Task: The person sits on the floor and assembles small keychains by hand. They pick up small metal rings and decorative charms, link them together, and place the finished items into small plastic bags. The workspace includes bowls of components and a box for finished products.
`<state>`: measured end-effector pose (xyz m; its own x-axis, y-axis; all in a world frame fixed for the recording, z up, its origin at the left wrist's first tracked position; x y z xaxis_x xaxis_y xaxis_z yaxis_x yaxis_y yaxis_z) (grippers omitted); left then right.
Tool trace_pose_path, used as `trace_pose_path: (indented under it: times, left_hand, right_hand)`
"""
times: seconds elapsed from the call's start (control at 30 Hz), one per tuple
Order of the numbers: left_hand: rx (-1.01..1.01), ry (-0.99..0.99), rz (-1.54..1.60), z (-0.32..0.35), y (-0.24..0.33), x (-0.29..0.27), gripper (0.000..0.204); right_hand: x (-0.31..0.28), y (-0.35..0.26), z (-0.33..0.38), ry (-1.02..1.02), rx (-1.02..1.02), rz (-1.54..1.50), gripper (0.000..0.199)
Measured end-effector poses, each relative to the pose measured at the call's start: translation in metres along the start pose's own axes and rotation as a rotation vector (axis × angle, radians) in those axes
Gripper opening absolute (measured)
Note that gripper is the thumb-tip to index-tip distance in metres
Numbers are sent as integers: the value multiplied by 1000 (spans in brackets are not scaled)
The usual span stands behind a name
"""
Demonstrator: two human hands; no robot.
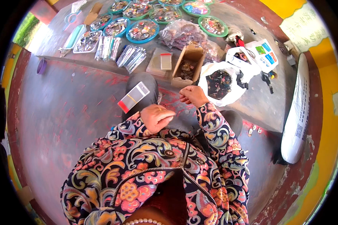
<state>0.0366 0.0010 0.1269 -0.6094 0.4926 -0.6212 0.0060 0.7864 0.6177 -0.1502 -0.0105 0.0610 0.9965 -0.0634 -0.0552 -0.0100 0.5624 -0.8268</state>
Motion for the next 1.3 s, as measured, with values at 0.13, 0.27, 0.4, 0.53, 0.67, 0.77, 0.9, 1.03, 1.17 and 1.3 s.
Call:
trace_pose_path:
  times: [0.13,0.27,0.4,0.53,0.67,0.77,0.9,1.03,1.17,1.3]
  left_hand:
    - [-174,299,-414,17,2,-55,23]
    - [-450,288,-742,52,-25,-69,42]
    - [-711,222,-614,78,-49,-54,56]
    - [-735,159,-634,70,-35,-52,55]
    - [-670,190,-641,65,-27,-47,55]
    - [-628,233,-659,67,-29,-42,56]
    - [-627,255,-642,70,-31,-43,56]
    - [-627,308,-683,70,-28,-46,56]
    - [-624,329,-689,70,-30,-45,56]
    - [-623,332,-690,71,-31,-44,55]
  right_hand:
    - [33,-12,-4,-81,-93,15,26]
    - [67,-23,-15,-95,-285,272,36]
    - [94,-41,-21,-104,-326,298,40]
    - [111,-41,-14,-140,-207,60,36]
    - [112,-31,-11,-69,-54,-45,35]
    - [107,-23,-12,13,56,-105,33]
    - [111,-20,-13,-40,13,-208,28]
    - [116,-23,-13,-45,-52,-240,23]
    - [115,-25,-10,-46,-48,-258,23]
    - [108,-31,-1,6,-35,-16,25]
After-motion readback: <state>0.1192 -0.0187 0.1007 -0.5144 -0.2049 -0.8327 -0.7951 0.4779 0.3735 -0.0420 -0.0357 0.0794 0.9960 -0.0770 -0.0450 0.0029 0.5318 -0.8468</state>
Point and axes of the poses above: each hand's wrist, its own z-axis away from the middle knuckle, its own x-axis out of the palm, y = z × x, the point moved 4 cm from there along -z, towards the middle knuckle, and after that the axes turned 5 degrees about -z, right-handed, at the moved point
